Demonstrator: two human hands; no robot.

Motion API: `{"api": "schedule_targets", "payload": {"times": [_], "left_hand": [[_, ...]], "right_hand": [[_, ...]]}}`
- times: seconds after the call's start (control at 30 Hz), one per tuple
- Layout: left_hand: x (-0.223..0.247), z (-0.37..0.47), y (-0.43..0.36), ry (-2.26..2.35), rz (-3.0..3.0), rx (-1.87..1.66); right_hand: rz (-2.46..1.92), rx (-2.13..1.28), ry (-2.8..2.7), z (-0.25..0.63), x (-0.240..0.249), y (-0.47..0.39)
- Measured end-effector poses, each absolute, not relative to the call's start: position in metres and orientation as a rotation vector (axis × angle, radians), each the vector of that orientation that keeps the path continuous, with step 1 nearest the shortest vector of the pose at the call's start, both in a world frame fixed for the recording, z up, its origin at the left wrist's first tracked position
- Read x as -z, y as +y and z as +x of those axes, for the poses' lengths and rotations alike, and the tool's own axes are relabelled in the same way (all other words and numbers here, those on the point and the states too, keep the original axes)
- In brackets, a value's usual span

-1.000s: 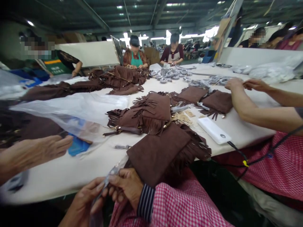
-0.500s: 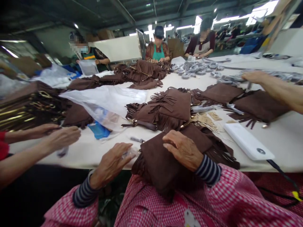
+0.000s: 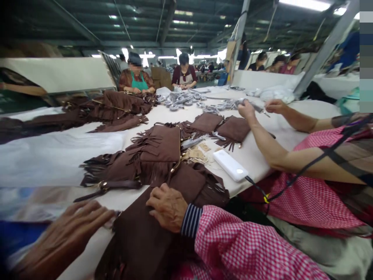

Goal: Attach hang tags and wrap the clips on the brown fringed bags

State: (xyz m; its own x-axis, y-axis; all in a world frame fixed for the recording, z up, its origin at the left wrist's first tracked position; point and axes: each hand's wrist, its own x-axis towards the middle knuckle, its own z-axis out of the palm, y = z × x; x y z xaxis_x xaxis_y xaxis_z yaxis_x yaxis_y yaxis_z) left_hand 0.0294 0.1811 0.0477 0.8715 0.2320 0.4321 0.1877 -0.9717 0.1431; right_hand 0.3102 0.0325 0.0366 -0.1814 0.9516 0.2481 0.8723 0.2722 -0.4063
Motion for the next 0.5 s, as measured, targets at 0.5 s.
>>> {"api": "schedule_targets", "payload": {"times": [0.5], "left_hand": [[0.023, 0.049, 0.192, 0.532, 2.914, -0.857]], "right_hand": [[-2.248, 0.024, -1.684, 0.480, -0.070, 0.026]]}}
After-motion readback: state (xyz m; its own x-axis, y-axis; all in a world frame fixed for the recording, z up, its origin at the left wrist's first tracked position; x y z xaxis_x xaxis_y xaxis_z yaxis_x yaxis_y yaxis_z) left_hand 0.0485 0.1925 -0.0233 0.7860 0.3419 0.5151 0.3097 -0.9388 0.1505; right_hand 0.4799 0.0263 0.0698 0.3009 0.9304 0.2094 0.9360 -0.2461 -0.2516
